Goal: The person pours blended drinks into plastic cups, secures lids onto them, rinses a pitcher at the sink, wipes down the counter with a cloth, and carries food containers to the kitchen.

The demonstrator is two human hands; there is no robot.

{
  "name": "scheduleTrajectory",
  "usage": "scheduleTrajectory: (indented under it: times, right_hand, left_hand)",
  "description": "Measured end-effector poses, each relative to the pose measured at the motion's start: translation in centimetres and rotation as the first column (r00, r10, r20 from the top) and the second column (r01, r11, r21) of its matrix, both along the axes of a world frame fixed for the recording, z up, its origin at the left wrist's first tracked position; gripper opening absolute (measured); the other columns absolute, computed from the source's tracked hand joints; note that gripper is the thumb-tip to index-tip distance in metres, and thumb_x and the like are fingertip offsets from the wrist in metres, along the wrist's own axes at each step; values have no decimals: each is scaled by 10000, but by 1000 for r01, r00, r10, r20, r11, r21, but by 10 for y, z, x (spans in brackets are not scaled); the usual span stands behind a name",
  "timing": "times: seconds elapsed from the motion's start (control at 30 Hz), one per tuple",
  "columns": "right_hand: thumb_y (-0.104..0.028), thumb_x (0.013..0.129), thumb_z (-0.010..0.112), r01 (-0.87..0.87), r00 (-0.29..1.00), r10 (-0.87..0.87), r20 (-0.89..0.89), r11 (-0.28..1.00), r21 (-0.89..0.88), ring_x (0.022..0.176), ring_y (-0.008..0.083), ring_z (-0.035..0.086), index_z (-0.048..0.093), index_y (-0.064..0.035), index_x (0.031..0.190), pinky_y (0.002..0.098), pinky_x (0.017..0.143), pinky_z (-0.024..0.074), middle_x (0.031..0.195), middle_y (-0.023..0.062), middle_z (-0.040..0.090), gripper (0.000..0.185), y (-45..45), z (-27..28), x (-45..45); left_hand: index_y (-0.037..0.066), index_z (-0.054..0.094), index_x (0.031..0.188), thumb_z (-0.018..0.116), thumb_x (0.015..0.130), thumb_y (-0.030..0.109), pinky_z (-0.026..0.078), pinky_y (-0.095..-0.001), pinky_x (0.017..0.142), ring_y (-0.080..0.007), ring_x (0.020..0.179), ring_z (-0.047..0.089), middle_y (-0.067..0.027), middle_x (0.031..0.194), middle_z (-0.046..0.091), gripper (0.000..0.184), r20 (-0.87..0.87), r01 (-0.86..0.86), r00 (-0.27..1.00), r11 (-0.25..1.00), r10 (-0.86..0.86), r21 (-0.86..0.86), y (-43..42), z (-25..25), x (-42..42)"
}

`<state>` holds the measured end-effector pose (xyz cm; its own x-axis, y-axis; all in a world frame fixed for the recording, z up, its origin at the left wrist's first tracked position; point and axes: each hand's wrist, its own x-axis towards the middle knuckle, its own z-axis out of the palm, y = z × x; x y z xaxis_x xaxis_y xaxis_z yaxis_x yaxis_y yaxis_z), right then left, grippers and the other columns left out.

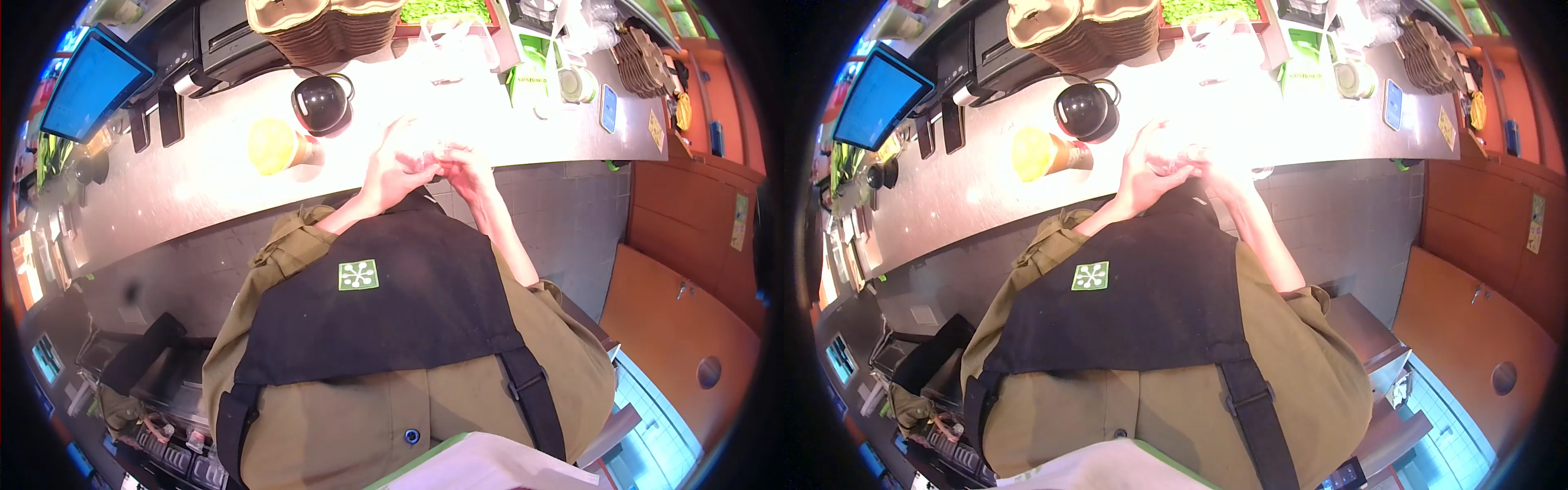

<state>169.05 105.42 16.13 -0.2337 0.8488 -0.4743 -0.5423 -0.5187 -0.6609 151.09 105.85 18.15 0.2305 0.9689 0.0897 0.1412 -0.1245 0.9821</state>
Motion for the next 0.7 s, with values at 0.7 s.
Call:
scheduleTrajectory:
  times: [0.7]
  right_hand:
    - [-32,819,586,-26,949,-32,314,984,179,797,185,654,594,33,1042,311,776,530,857,104,662,232,-3,-12,-4]
  left_hand:
    - [10,430,1295,799,648,189,397,-362,960,-248,1130,503,-160,1188,517,765,15,132,991,989,-133,65,10,15,-18]
